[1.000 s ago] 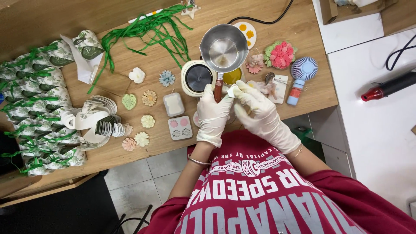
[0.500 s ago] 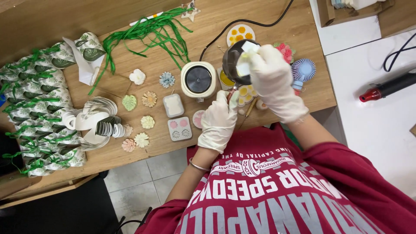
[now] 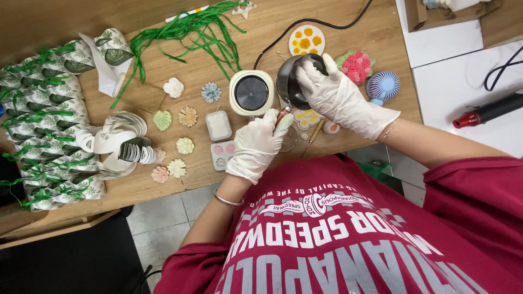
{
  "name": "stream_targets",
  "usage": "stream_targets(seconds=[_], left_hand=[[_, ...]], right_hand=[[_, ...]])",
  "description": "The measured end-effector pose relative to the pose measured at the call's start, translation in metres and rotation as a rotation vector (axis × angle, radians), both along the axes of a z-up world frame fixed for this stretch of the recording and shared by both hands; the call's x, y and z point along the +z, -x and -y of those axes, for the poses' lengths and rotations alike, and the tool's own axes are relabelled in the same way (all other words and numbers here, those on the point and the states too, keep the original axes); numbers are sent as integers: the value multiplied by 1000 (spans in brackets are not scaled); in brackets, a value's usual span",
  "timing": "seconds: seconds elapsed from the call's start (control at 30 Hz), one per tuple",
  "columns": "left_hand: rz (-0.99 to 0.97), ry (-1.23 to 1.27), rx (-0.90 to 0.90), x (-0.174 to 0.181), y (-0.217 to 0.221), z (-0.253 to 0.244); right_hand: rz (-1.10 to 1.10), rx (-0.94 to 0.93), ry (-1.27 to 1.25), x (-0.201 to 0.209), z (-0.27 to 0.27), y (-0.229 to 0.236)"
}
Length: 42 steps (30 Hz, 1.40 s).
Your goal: Creating small decorative wax flower and leaf elements using molds and colored wax.
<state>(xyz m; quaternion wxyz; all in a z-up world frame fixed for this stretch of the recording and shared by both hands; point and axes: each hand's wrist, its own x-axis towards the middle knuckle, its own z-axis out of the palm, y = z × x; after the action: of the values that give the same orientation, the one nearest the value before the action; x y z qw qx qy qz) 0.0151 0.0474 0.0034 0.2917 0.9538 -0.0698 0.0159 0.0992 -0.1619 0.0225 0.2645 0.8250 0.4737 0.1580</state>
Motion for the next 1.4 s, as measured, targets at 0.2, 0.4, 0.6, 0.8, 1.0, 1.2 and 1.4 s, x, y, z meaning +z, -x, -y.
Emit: stream_targets(seconds=[0.2,0.4,0.6,0.8,1.0,1.2,1.4], left_hand=[[157,19,-97,10,-11,-13],[152,-96,-21,-16,4,-7],[-30,81,-2,-4,1,-14],[121,-58,-33,-7,6,-9],[100,64,6,-5,16,2],[14,154,51,0,2,-9],[170,-12,20,-10,2,-16]], right_hand=[[-173,-156,-158,-47,-12,-3],[-874,-312,-527,-66,-17,12],[-182,-75,-545,-32,-26,10],[-435,-461,-363,-51,-36,22],[-1209,-547,-1243,-39,-29,27],[-582,-284,-682,14,-36,8],[-613,-359,-498,-55,-38,27]])
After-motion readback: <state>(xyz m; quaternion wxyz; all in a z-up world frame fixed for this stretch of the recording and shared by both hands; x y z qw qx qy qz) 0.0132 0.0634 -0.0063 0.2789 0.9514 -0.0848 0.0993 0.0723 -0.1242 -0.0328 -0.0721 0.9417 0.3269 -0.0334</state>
